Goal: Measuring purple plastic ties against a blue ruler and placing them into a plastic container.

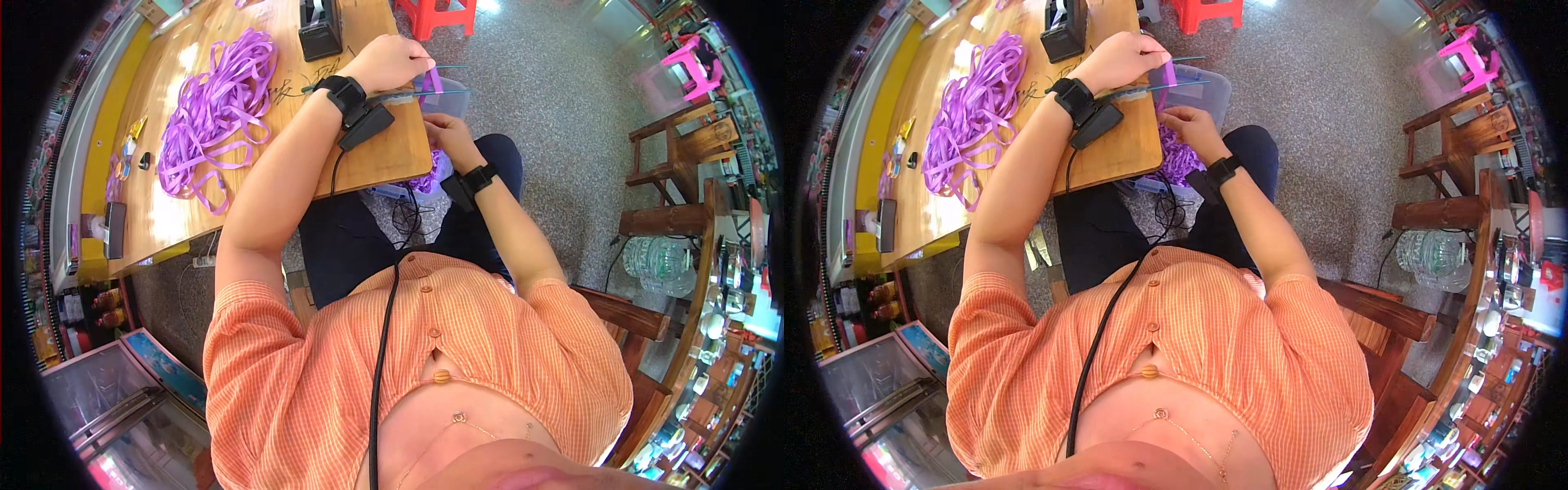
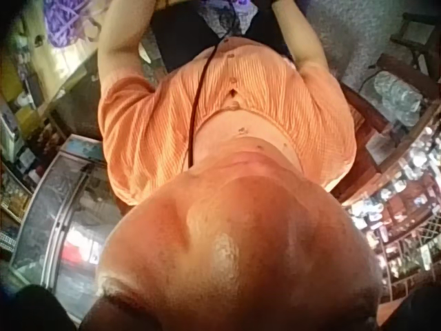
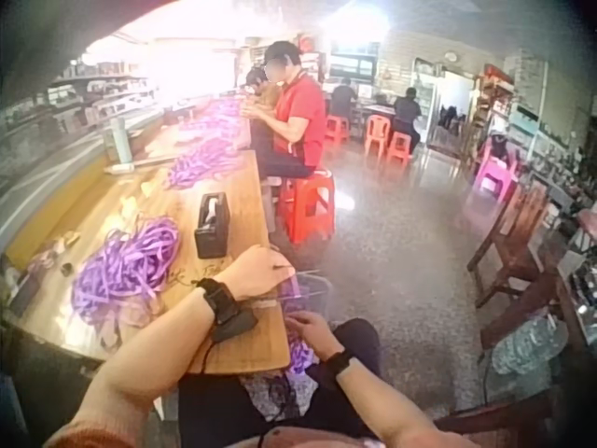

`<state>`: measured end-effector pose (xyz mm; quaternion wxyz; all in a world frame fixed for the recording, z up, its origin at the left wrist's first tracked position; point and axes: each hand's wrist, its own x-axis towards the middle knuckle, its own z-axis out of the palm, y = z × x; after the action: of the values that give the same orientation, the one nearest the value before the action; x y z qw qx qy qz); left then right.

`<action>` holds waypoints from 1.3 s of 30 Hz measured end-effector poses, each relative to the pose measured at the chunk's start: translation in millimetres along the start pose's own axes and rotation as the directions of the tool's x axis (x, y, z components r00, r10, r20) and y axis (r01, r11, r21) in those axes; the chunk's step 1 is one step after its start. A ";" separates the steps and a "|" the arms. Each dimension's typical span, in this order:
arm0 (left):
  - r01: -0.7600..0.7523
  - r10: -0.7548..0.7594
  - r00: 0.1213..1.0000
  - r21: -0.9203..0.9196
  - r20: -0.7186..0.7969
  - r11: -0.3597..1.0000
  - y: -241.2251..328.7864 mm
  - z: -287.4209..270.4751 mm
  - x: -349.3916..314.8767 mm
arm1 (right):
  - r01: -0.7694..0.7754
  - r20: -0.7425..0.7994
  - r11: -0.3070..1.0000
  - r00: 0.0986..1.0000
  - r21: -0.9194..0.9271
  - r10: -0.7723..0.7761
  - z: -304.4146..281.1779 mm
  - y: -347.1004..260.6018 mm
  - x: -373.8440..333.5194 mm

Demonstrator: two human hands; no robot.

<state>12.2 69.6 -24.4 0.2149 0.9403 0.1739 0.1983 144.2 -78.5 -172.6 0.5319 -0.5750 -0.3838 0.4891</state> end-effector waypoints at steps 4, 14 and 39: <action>-0.013 0.013 1.000 0.004 0.007 1.000 3.1 0.9 -1.2 | 0.035 -0.058 0.998 0.998 0.043 -0.033 8.8 10.2 3.1; -0.019 0.018 0.999 -0.031 -0.026 0.999 11.0 -3.8 -4.4 | 0.106 -0.141 0.978 0.987 0.177 -0.081 2.7 33.0 -12.0; 0.080 -0.080 0.997 -0.031 -0.004 0.996 11.7 -1.8 -1.0 | 0.324 0.250 0.946 0.916 -0.002 -0.313 -22.2 -97.7 -143.8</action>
<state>13.3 59.9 -17.7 0.2367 0.9286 0.2090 0.1949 140.8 -208.4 -55.0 0.5401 -0.4511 -0.5457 0.4550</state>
